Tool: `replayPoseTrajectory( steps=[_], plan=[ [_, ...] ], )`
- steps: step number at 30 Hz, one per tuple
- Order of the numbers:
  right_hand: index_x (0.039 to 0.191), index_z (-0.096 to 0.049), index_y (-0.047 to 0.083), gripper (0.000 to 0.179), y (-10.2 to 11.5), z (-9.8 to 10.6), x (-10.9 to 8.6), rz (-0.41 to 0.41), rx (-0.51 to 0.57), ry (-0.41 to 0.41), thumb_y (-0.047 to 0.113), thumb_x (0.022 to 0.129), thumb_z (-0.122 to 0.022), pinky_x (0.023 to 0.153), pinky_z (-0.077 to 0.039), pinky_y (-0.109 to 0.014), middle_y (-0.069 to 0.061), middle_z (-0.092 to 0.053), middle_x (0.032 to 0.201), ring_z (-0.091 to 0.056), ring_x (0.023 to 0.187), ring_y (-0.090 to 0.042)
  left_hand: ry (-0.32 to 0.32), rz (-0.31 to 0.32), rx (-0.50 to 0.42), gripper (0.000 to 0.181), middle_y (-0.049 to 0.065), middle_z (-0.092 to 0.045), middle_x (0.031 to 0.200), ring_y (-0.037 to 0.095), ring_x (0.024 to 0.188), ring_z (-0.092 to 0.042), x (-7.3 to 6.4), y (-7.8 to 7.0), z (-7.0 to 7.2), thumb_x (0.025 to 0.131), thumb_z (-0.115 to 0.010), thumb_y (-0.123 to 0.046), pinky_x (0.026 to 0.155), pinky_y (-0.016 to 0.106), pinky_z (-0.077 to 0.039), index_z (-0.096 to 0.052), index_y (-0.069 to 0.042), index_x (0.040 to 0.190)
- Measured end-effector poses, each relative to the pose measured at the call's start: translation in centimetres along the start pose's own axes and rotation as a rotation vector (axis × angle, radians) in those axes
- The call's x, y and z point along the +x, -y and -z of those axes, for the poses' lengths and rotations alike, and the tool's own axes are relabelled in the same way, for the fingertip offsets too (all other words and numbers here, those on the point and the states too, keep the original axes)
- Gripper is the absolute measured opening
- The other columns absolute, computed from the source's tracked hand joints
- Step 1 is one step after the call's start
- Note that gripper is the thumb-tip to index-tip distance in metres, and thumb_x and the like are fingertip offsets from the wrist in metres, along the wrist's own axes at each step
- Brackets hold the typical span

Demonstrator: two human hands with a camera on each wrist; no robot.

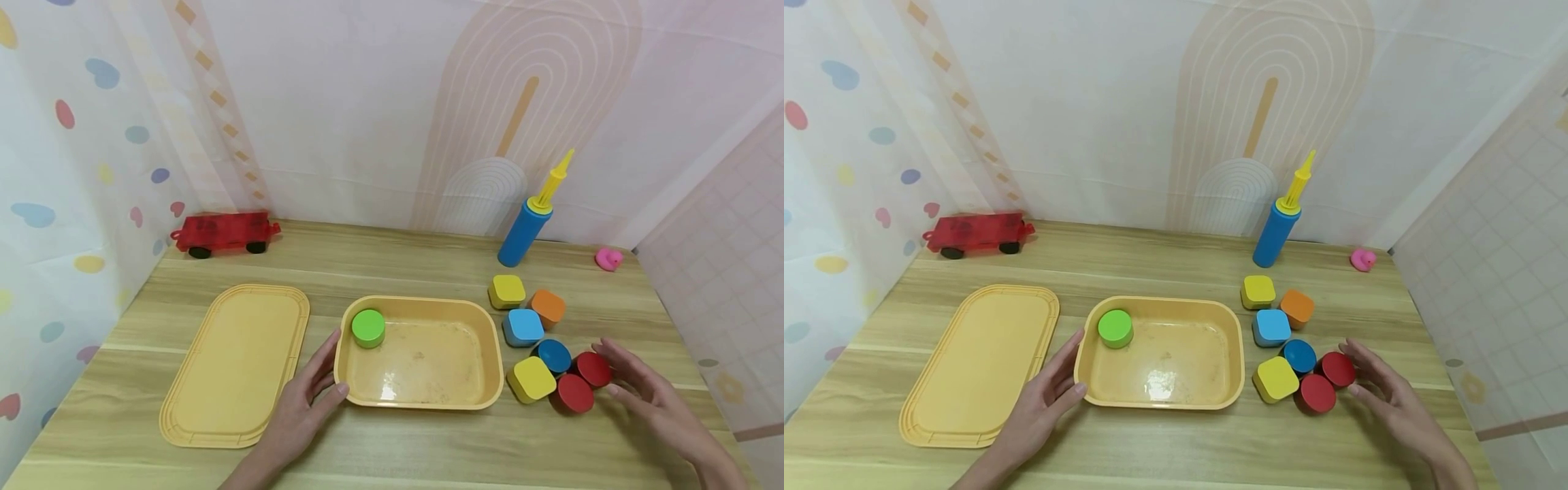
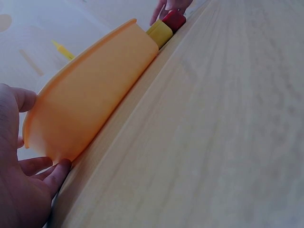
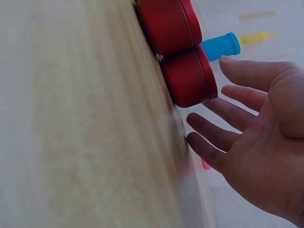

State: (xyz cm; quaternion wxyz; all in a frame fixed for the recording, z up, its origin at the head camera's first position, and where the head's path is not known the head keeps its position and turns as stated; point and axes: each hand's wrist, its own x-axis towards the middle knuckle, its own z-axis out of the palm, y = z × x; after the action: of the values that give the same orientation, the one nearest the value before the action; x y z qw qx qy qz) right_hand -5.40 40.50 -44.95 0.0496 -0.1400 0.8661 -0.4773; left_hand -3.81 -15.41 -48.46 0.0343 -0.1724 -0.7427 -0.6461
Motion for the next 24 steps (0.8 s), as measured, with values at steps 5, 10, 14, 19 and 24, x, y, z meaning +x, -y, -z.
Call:
replayPoseTrajectory(
  steps=[5,10,14,19,24],
  plan=[
    [0.174,-0.03,0.0,0.071,-0.23,0.12,0.03,0.004,0.001,0.024,-0.01,0.109,-0.059,0.103,-0.051,-0.004,0.034,-0.049,0.156,-0.051,0.135,0.016,-0.001,0.007,-0.004,0.076,0.024,-0.04,0.174,0.016,0.148,-0.057,0.0,-0.01,-0.02,0.108,-0.065,0.005,0.115,0.02,-0.054,-0.034,-0.012,0.175],
    [0.171,-0.035,-0.002,0.064,-0.31,0.08,0.12,-0.023,-0.012,0.018,-0.005,0.111,-0.059,0.102,-0.048,-0.001,0.036,-0.047,0.156,-0.046,0.136,0.02,-0.001,0.005,-0.005,0.076,0.023,-0.04,0.174,0.016,0.149,-0.057,-0.01,0.03,-0.01,0.108,-0.065,0.005,0.115,0.021,-0.054,-0.034,-0.012,0.175],
    [0.169,-0.04,-0.002,0.062,-0.13,-0.19,0.32,-0.053,-0.055,-0.006,-0.002,0.111,-0.062,0.102,-0.046,0.0,0.037,-0.046,0.153,-0.046,0.134,0.021,-0.004,0.008,0.004,0.076,0.023,-0.041,0.174,0.016,0.148,-0.057,-0.02,-0.02,0.03,0.108,-0.065,0.004,0.115,0.02,-0.054,-0.034,-0.013,0.175],
    [0.168,-0.042,0.0,0.061,0.02,-0.39,0.76,-0.1,-0.065,0.0,0.005,0.112,-0.064,0.101,-0.047,0.0,0.038,-0.046,0.15,-0.045,0.131,0.021,-0.007,0.011,0.011,0.076,0.022,-0.041,0.174,0.016,0.148,-0.057,0.02,-0.01,0.07,0.108,-0.066,0.004,0.115,0.02,-0.054,-0.035,-0.013,0.175],
    [0.165,-0.046,-0.001,0.057,0.08,-0.35,0.92,-0.107,-0.049,0.023,0.004,0.112,-0.064,0.1,-0.048,-0.001,0.037,-0.048,0.148,-0.047,0.129,0.019,-0.003,0.018,0.01,0.075,0.022,-0.041,0.174,0.015,0.148,-0.057,0.02,0.09,0.03,0.109,-0.066,0.003,0.115,0.02,-0.054,-0.034,-0.013,0.175]
  ],
)
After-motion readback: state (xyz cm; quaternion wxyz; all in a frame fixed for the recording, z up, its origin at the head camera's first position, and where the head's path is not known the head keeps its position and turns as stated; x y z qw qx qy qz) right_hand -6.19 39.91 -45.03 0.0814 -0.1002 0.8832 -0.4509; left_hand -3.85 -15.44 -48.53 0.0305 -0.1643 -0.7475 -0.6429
